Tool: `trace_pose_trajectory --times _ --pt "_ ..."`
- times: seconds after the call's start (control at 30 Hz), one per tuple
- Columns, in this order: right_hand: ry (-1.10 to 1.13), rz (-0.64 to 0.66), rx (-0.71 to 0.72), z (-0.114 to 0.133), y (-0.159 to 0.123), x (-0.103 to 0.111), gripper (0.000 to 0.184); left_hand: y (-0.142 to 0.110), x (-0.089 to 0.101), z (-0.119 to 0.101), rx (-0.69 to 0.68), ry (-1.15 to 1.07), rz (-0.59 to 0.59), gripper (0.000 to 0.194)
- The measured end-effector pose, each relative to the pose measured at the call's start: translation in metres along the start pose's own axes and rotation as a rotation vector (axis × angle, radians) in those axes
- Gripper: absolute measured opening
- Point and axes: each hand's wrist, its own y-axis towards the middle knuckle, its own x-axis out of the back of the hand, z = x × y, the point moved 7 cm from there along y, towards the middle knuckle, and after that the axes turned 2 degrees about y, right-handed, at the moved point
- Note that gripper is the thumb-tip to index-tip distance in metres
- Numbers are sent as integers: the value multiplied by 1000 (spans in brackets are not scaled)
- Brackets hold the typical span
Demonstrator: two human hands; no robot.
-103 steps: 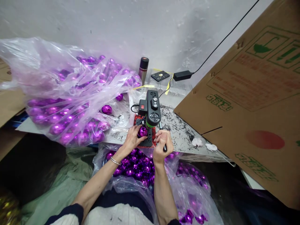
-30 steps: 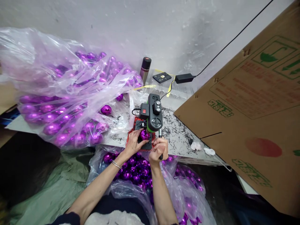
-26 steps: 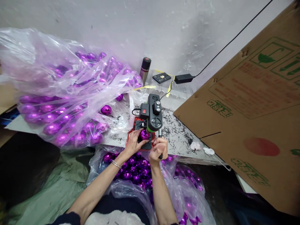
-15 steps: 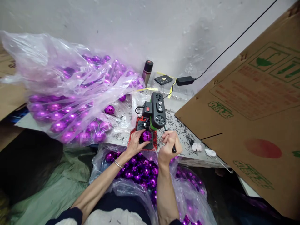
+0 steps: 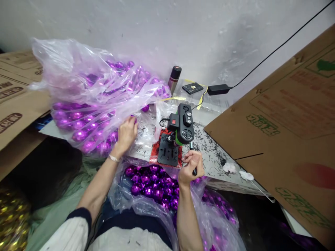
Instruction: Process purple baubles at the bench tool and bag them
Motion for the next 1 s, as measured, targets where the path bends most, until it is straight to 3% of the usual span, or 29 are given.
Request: trace_pose_trajectory --times 0.07,0.13,0.23,0.3,0.37,0.47,0.63,0.73,0.9,1.0 --pt "6 2 2 0 0 -1 42 40 -5 25 178 110 170 29" --pt "11 3 24 1 0 0 42 61 -10 36 240 130 264 27" --pt "-4 11 61 3 0 0 43 68 -13 36 245 -26 255 34" --pt "-23 23 65 4 1 -1 43 64 -7 31 245 -263 194 44" --pt "-34 30 58 5 2 -1 43 54 1 24 250 -565 157 56" --pt "-25 25 41 7 4 -1 44 30 9 10 290 -962 206 68" --pt "-4 23 31 11 8 -2 44 -17 6 -17 421 -1256 225 59" --pt "10 21 48 13 10 -2 43 -48 -14 -38 488 -1359 265 58" --pt "-13 33 56 14 10 -2 40 -93 -70 -61 585 -1385 295 63" --pt "-38 46 65 16 12 -2 42 -102 -94 -64 490 -1221 207 63"
